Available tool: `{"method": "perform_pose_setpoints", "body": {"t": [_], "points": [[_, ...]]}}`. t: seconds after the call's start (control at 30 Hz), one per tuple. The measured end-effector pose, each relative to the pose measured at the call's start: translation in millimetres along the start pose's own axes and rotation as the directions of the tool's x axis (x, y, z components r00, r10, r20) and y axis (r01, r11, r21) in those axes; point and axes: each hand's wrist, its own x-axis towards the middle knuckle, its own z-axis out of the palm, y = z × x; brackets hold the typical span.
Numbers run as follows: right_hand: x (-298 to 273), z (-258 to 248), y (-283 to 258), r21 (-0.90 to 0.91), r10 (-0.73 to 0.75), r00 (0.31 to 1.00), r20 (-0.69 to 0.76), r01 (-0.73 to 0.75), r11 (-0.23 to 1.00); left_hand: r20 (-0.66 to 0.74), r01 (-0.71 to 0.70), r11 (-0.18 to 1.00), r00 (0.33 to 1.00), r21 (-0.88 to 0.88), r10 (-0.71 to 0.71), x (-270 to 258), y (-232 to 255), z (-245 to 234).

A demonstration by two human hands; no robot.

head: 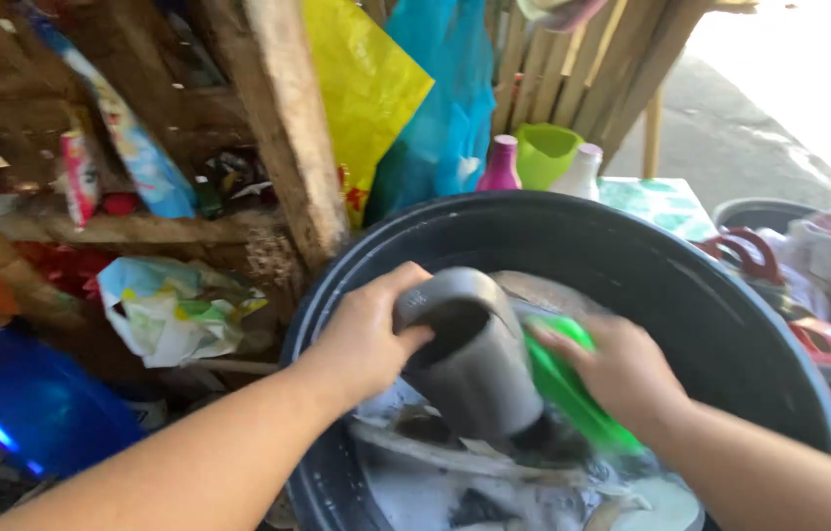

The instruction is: Wash various types of footwear including sandals and flip-flops in a basin with soapy water and a brush.

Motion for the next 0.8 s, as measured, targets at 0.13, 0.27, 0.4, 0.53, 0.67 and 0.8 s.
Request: {"method": "perform_pose_setpoints", "body": {"t": [0.13,0.27,0.4,0.53,0.67,0.8], "points": [[16,-42,-90,0.278,-0.094,0.976,-0.197,0.147,0.949,0.036,0.137,0.991,0.990,0.001,-0.137,4,-5,5],[6,-23,-72,0.399,-0.046,0.990,-0.134,0.097,0.912,0.001,0.190,0.980,0.982,0.054,-0.191,-1,-2,4],[-8,12,-1,0.083,0.211,0.976,0.054,-0.215,0.973,-0.154,0.379,0.925,0.915,0.015,-0.373,-15,-31,-1],[-21,35,61,-0.188,0.300,0.948,0.106,-0.277,0.942,-0.304,0.384,0.921,0.886,0.061,-0.349,5,-31,-16],[-30,54,100,-0.355,0.311,0.925,0.218,-0.222,0.908,-0.242,0.605,0.753,0.714,-0.258,-0.657,44,18,-51],[-29,8,45,-0.158,0.549,0.740,0.389,-0.534,0.831,-0.070,0.631,0.705,0.727,-0.325,-0.683,78,4,-64]]}}
